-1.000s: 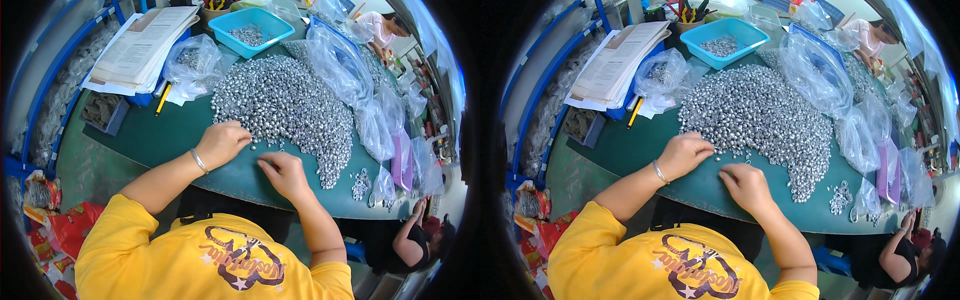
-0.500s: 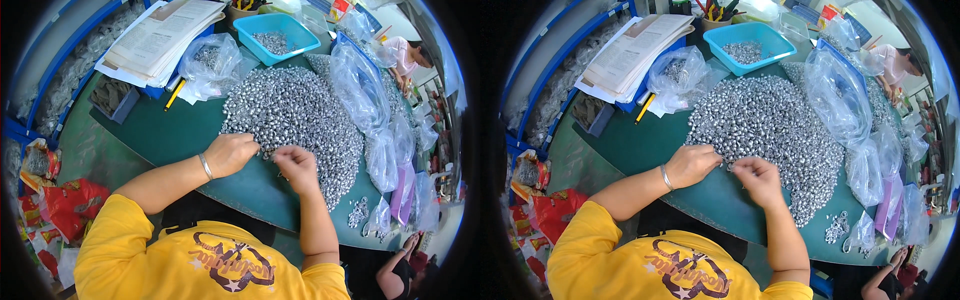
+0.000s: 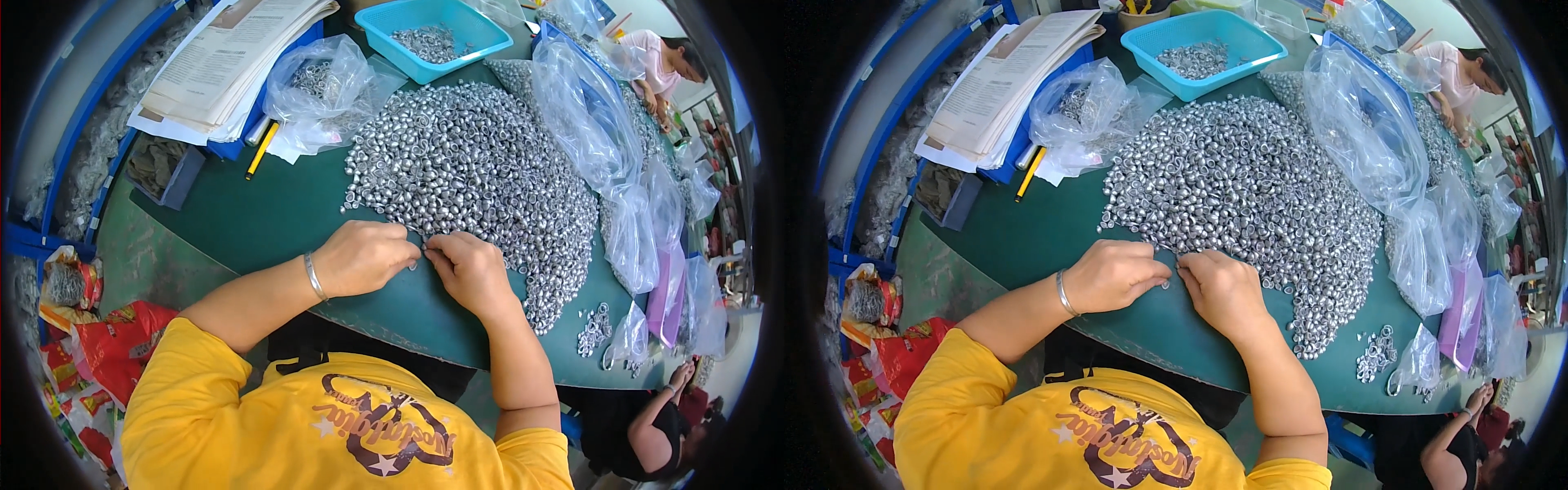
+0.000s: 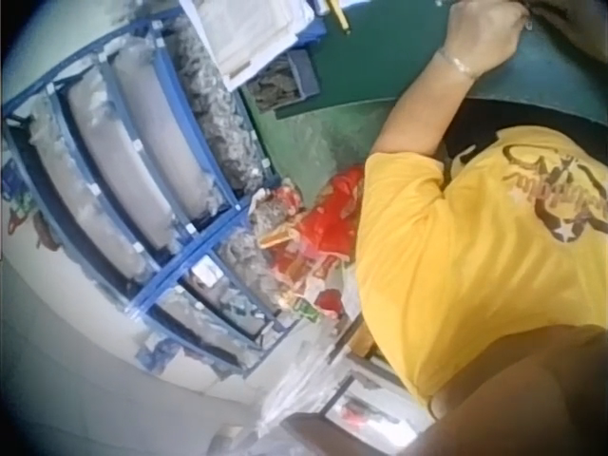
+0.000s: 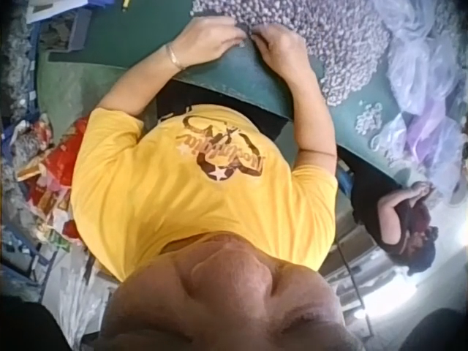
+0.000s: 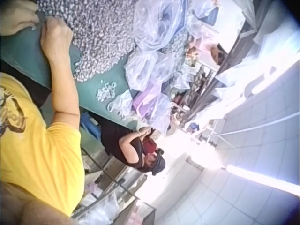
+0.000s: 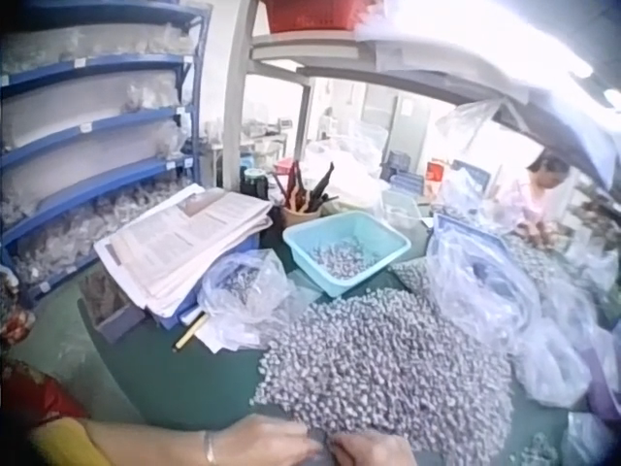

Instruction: The person picks up individual small metal loop-shaped components from a large pile on a table and places them one by one into another pile to the side.

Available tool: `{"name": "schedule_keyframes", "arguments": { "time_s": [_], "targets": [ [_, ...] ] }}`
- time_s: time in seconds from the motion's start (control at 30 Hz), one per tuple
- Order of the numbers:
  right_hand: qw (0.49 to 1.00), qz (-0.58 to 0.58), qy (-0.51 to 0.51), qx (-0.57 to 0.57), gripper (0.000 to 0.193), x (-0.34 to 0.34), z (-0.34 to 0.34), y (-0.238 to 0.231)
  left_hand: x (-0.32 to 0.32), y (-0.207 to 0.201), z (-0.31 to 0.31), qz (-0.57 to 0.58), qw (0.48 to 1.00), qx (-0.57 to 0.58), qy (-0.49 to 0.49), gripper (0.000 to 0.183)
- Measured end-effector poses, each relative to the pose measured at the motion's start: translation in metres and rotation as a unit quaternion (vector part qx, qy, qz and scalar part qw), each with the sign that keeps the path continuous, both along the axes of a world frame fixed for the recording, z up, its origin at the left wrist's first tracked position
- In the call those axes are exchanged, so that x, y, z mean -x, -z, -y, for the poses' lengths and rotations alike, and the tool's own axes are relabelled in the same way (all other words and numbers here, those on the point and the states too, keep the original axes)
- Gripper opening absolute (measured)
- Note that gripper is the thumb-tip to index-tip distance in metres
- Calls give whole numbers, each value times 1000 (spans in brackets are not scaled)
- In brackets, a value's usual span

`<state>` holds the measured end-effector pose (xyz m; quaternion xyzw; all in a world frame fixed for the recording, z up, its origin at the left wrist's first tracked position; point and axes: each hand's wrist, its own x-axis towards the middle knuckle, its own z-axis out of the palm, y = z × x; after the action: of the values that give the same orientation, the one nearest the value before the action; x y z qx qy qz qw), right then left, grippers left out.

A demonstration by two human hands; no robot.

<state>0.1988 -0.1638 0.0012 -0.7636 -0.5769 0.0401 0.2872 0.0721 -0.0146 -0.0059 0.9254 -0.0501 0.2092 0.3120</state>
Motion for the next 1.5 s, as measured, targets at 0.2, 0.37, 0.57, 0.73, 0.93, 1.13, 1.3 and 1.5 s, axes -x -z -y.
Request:
{"name": "schedule_keyframes", "arguments": {
  "time_s": [0.2, 0.37, 0.57, 0.73, 0.93, 1.13, 1.3, 1.5],
  "targets": [
    [768, -627, -12, -129, 10, -24, 10, -11, 4, 1, 0, -17, 999, -25, 31, 9],
    [944, -308, 60, -103, 12, -10, -5, -4, 1, -1, 0, -17, 997, -57, 41, 10],
    [997, -13, 43, -70, 14, 1, -16, 3, 1, -16, -10, -180, 848, 495, -59, 11],
    [857, -492, 88, -126, 11, -11, -4, -6, 2, -8, -18, -199, 640, 740, 60, 14],
    [665, -716, 19, -210, 13, -25, 8, -11, 2, -12, -32, -153, 537, 827, 62, 22],
    [999, -4, 10, 38, 18, 10, -1, -7, 3, -17, -27, -138, 887, 407, -166, 10],
    [999, -48, -3, 2, 15, 5, 5, -3, -2, -4, -8, -54, 989, 3, -138, 13],
    [986, -137, 92, -35, 10, -17, 14, -16, 0, -14, -3, -123, 956, 228, -137, 6]
  ]
}}
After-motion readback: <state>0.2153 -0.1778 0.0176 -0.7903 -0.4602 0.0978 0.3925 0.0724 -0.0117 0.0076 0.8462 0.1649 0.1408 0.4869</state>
